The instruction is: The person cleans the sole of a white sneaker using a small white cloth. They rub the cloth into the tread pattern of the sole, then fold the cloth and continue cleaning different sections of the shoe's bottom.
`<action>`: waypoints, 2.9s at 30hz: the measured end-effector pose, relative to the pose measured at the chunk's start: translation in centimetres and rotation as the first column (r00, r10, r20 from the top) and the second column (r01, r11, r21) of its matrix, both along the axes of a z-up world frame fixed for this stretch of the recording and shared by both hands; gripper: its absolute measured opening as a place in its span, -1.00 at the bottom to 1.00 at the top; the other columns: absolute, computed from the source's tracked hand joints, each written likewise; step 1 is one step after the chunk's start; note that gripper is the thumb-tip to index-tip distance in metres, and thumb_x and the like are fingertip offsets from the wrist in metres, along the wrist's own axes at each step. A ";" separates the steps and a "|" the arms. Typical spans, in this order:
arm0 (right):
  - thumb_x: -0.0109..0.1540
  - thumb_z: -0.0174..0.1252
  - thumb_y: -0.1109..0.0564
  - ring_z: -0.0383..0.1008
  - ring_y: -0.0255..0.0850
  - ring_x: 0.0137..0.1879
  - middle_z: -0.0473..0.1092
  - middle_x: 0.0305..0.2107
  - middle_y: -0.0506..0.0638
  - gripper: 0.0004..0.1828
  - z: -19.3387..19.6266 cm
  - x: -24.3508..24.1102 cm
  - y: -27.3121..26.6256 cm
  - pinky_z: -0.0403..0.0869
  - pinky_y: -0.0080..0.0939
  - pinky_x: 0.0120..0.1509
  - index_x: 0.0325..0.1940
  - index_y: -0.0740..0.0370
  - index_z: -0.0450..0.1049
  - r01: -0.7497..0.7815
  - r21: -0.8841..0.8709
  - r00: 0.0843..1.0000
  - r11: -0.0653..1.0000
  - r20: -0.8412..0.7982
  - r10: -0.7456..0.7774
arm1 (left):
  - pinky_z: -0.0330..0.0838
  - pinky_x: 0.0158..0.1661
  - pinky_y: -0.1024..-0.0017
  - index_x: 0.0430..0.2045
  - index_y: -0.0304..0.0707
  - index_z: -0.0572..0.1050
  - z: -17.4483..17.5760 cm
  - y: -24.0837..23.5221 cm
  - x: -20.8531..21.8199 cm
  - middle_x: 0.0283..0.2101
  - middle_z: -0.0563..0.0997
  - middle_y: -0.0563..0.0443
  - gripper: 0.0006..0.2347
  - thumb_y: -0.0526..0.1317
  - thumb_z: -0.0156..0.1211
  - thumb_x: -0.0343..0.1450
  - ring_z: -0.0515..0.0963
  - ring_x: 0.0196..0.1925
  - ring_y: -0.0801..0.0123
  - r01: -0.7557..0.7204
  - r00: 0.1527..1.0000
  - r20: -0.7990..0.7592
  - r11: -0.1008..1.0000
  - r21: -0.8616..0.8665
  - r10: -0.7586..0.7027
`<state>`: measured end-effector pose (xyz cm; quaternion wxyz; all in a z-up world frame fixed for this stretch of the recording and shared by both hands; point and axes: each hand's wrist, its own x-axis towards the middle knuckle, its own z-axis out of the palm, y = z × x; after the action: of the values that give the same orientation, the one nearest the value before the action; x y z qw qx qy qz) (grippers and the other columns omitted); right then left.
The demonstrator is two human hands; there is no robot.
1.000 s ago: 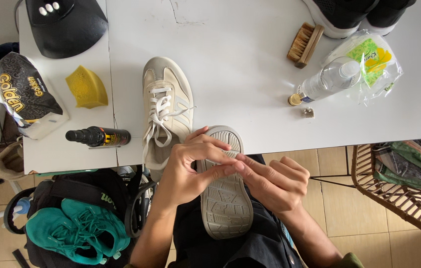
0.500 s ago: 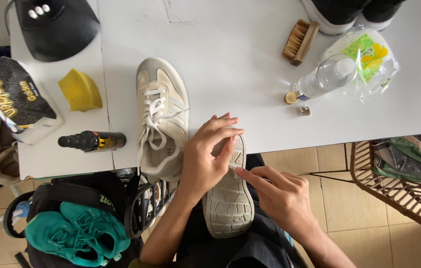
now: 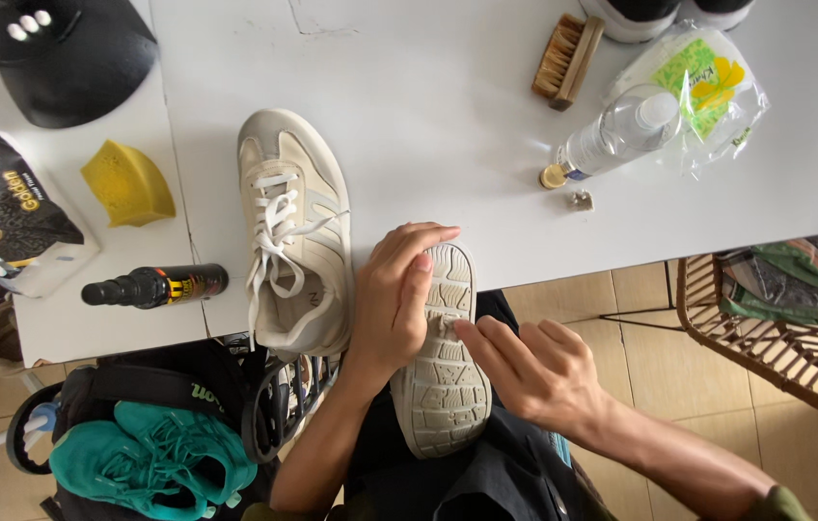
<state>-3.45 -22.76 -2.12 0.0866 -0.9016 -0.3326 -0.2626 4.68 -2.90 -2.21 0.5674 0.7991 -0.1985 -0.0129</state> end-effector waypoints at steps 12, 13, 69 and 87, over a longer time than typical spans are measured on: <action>0.30 0.31 -0.21 0.56 0.00 -0.61 0.67 -0.58 -0.18 -0.81 0.0 0.1 -1.2 0.41 0.06 -0.51 -0.18 -0.30 0.80 0.491 0.068 0.537 0.869 -0.808 -0.240 | 0.56 0.15 0.17 -0.11 -0.34 0.66 -1.5 -1.3 0.6 -0.02 0.76 -0.18 -0.65 -0.16 -0.15 0.67 0.74 0.09 0.07 -0.008 0.999 0.031 0.999 -0.036 0.009; 0.30 0.31 -0.21 0.56 0.00 -0.61 0.67 -0.58 -0.18 -0.81 0.3 -0.2 -1.2 0.41 0.06 -0.51 -0.18 -0.30 0.80 0.496 0.066 0.530 0.866 -0.813 -0.242 | 0.56 0.15 0.17 -0.11 -0.34 0.66 -1.5 -1.3 0.5 -0.02 0.76 -0.18 -0.65 -0.16 -0.15 0.67 0.74 0.09 0.07 -0.002 1.000 0.023 0.999 -0.034 0.003; 0.47 0.18 0.19 0.22 -0.42 -0.74 0.38 -0.75 0.06 -0.64 -4.3 -0.1 -1.2 0.14 -0.51 -0.65 -0.37 0.45 0.61 0.839 0.445 0.111 0.314 -0.704 0.702 | 0.37 0.39 -0.12 -0.19 -0.22 0.67 -1.7 -1.7 0.4 -0.06 0.75 -0.13 -0.71 -0.15 -0.07 0.66 0.72 0.20 -0.04 -0.079 0.993 -0.092 0.993 -0.087 0.071; 0.44 0.16 0.08 0.20 -0.23 -0.55 0.42 -0.69 -0.13 -0.82 0.5 -1.1 0.0 0.31 -0.19 -0.38 -0.16 0.04 0.66 0.632 0.126 0.289 0.765 -0.954 -0.081 | 0.49 0.16 0.20 -0.18 -0.28 0.62 -0.8 -1.9 0.3 0.01 0.74 -0.15 -0.69 -0.16 -0.16 0.66 0.72 0.13 0.06 -0.057 0.998 -0.022 0.998 -0.009 0.056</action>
<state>-4.53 -22.81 -1.58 0.4135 -0.8875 0.0705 0.1908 4.95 -4.83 -3.04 0.5734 0.8015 -0.1697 -0.0046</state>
